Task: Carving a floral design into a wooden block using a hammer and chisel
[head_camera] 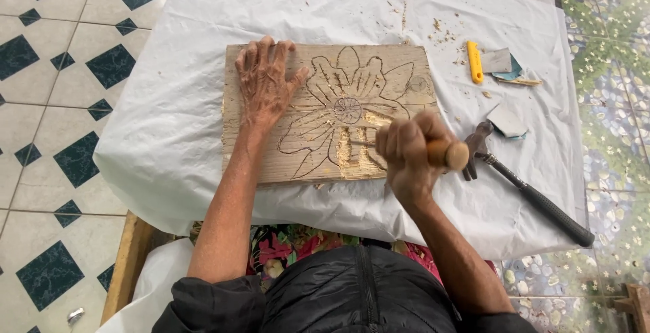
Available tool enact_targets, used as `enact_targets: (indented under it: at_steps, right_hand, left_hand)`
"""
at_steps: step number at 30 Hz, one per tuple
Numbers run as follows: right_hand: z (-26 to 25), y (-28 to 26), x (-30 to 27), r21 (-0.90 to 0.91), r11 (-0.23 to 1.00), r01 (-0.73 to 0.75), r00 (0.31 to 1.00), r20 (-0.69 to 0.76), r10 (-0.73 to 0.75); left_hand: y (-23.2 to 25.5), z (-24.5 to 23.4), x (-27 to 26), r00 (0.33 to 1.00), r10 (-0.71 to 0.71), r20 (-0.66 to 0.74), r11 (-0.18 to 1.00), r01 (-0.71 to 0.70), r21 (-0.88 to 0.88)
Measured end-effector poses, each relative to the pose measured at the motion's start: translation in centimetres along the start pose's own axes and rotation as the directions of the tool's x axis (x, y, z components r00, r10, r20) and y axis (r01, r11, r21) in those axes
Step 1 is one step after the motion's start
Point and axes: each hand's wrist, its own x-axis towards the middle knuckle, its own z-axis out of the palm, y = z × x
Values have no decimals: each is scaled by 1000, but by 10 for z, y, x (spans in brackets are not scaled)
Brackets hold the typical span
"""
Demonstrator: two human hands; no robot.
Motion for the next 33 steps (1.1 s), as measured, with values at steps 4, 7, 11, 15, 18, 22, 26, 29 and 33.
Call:
enact_targets:
  at_steps: [4,7,11,15,18,22,26,29,33]
  right_hand:
    - [-5,26,8,-78,996,53,995,-84,-59]
    - [-4,30,-15,-72,993,88,996,4,-88]
    - [5,-14,-19,-74,997,-29,994,101,36]
    - [7,-14,-4,73,997,-20,999,43,17]
    - [10,-11,3,61,998,-5,999,48,2]
    - [11,-10,0,24,998,-50,997,58,49]
    - [7,-15,4,90,991,-100,993,70,94]
    - [4,-8,4,96,993,-74,997,32,72]
    - [-8,4,-5,49,986,-157,988,18,156]
  left_hand:
    - [6,-11,-1,998,-42,37,995,45,-85]
    - [5,-9,0,999,-35,25,995,37,-91]
    - [3,-6,-2,999,-31,18,996,32,-87]
    - [4,-8,0,1000,-21,14,996,22,-90]
    - [3,-7,1,1000,-21,17,995,23,-98]
    - [2,-7,0,1000,-19,16,996,20,-91]
    - [5,-10,1,1000,-20,24,996,22,-91]
    - [6,-13,-1,1000,-7,17,995,8,-100]
    - [8,-17,2,999,-22,33,993,25,-113]
